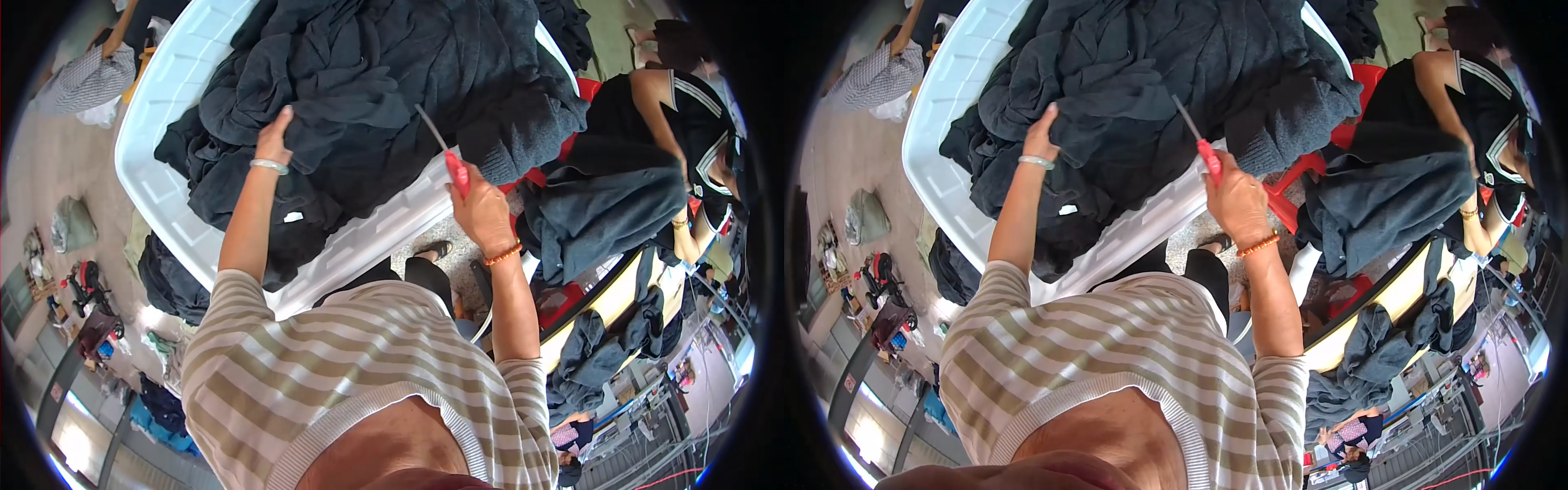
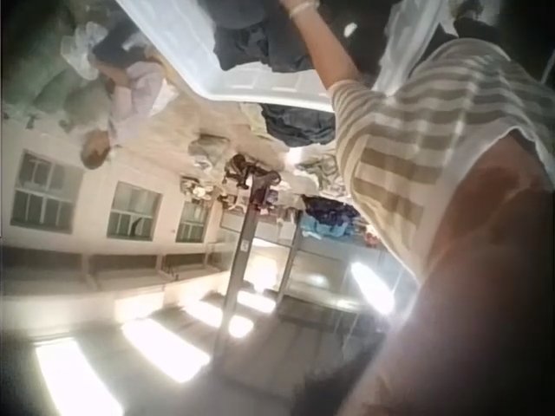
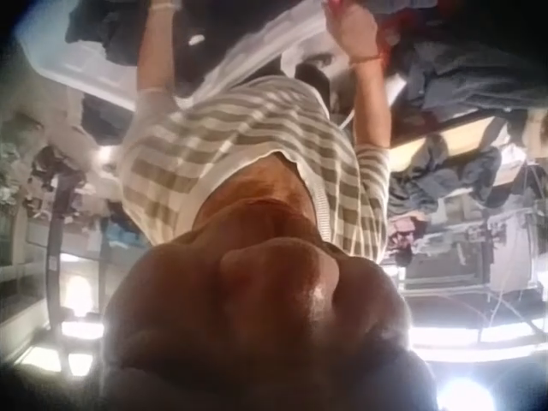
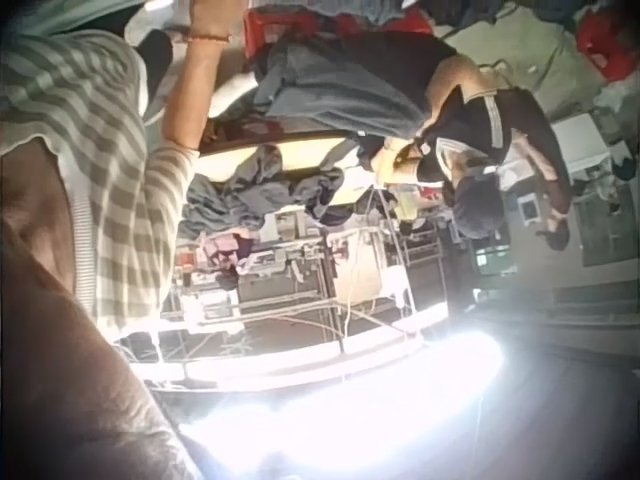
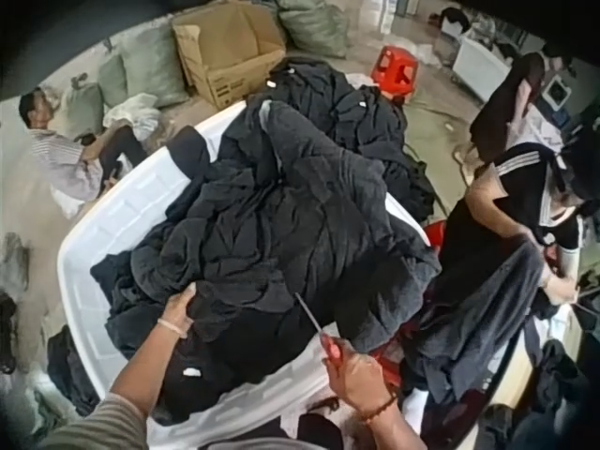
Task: Trimming excess threads and inspecting black garments on a sewing factory floor.
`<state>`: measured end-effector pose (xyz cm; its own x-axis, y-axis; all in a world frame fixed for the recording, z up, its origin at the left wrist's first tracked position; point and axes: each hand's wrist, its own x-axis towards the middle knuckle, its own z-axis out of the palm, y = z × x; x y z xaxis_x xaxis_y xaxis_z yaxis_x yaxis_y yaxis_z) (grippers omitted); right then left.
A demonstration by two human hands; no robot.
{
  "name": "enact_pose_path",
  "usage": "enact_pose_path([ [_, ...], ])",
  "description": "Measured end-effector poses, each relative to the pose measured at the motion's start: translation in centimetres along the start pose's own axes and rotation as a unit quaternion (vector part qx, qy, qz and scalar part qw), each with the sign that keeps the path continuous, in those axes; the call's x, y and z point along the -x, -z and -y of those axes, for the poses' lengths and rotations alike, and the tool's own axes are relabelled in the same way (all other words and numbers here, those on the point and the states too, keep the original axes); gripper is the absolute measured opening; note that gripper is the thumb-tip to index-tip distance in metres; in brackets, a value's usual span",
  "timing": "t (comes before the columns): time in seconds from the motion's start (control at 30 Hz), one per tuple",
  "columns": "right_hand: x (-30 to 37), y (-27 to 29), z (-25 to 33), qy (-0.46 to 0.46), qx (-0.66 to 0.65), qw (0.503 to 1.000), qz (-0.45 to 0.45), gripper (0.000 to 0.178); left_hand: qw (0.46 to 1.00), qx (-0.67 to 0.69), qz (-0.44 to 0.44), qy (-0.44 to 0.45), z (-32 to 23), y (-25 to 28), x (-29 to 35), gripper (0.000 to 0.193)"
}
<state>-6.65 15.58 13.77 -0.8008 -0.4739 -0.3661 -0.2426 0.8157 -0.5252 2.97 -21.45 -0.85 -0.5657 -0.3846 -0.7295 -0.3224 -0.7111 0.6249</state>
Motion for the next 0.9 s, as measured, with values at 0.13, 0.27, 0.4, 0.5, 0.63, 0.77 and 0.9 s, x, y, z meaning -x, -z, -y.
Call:
enact_pose_path([
  [0.13,0.3,-0.1,-1.2,-0.003,0.016,1.0,0.012,0.041,0.723,-0.527,-0.131,-0.428,-0.8,0.8,1.1,0.049],
  [0.27,1.1,-1.0,-1.6,-0.01,0.006,1.0,0.024,0.041,0.481,-0.707,0.079,-0.513,0.1,-9.0,5.3,0.087],
  [0.4,2.0,-1.0,-0.3,-0.026,0.008,0.999,0.047,0.042,0.558,-0.704,0.111,-0.426,4.8,-10.0,-1.8,0.034],
  [0.5,3.1,-0.2,-0.1,-0.028,0.005,0.998,0.049,0.043,0.808,-0.489,0.147,-0.294,3.9,-12.1,-4.0,0.039],
  [0.63,3.2,2.0,0.2,-0.075,-0.026,0.997,0.022,0.039,0.961,-0.236,0.143,0.03,0.5,-14.4,-1.5,0.036],
  [0.77,1.7,2.3,1.7,-0.029,-0.012,0.999,0.037,0.04,0.937,-0.001,0.292,0.19,-0.5,-11.2,-2.5,0.033],
  [0.9,-0.1,1.6,2.1,-0.053,-0.009,0.998,0.011,0.039,0.953,-0.016,0.268,0.142,0.3,-11.4,-1.6,0.041],
])
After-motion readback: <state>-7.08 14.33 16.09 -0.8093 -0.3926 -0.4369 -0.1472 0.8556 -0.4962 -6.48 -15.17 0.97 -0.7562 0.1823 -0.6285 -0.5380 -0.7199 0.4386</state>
